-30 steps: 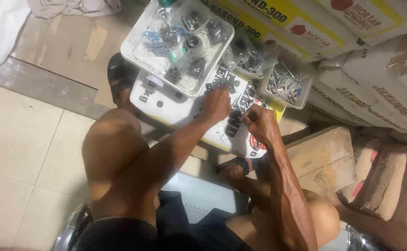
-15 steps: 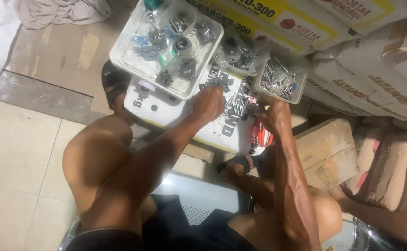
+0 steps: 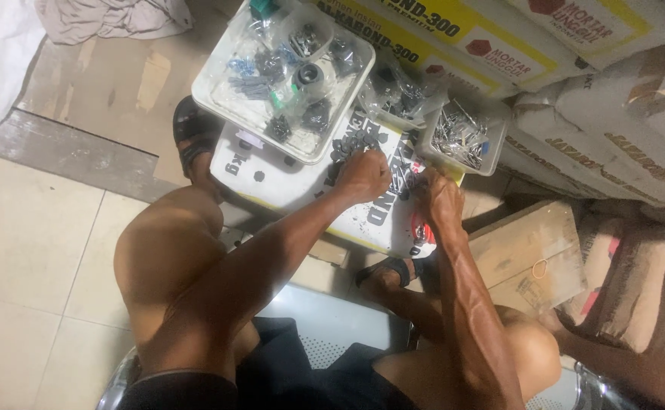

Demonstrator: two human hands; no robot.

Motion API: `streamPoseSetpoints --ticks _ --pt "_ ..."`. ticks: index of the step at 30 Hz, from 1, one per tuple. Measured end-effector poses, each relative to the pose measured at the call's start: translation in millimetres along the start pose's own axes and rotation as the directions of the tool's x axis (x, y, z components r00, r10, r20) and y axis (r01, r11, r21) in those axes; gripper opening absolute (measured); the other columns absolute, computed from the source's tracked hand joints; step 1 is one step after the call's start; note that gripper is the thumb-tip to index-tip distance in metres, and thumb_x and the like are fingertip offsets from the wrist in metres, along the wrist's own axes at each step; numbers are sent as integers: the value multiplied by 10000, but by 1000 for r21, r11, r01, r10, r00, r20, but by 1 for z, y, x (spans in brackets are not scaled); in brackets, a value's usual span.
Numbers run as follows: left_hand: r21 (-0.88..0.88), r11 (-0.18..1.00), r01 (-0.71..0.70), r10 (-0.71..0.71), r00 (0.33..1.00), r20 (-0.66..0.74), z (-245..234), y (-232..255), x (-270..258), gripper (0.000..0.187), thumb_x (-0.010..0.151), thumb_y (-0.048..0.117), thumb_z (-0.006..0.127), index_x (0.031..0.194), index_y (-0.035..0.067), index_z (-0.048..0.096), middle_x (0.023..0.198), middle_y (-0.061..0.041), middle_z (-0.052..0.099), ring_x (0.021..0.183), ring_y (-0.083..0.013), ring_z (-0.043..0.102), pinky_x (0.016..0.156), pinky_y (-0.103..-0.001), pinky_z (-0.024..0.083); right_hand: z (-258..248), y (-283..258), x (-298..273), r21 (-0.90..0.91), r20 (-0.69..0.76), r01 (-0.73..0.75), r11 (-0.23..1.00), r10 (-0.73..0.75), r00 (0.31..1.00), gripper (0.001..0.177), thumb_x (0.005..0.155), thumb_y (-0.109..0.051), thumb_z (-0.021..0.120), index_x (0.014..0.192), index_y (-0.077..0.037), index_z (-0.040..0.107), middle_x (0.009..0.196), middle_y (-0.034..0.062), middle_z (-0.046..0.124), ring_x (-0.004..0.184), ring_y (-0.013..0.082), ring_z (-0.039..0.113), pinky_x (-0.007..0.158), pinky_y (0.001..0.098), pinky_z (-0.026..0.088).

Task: Sorting and transferring small black hardware fasteners from a pile into a plastic storage tray.

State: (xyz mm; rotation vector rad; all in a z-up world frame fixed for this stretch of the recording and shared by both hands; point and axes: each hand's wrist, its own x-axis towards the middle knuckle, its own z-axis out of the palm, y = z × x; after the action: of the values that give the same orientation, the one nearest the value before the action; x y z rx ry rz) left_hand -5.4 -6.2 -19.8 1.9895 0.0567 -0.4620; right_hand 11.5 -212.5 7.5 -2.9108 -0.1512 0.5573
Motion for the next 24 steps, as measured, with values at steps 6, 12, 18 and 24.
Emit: streamPoseSetpoints --ticks 6,12,18,24 --pt "-16 999 -28 29 999 15 26 -29 16 219 854 137 567 852 7 743 833 -248 744 863 -459 747 680 -530 588 63 65 25 -57 54 -98 994 101 993 374 999 -132 413 1044 12 755 977 314 752 1025 527 705 912 637 535" --pt "-10 1000 -19 20 999 50 28 -30 22 233 862 197 576 903 51 754 908 -230 754 955 -466 730 746 -561 574 55 59 31 -43 -32 16 999 -18 999 292 1017 -158 428 1124 -57 680 965 295 710 949 537 709 827 660 552" --pt "2 999 -33 33 998 57 2 -1 -1 250 872 212 568 938 61 757 948 -213 758 989 -449 722 793 -558 579 32 32 14 -35 4 39 999 -39 999 326 1007 -137 417 1164 -52 691 1026 268 709 1016 517 702 861 634 556" --pt "0 993 -114 114 993 -14 10 -7 2 226 885 178 626 1062 84 730 968 -182 754 985 -406 725 814 -523 584 32 53 20 119 67 180 976 -189 980 341 766 -19 719 1100 7 657 995 291 667 1038 532 661 882 635 544"
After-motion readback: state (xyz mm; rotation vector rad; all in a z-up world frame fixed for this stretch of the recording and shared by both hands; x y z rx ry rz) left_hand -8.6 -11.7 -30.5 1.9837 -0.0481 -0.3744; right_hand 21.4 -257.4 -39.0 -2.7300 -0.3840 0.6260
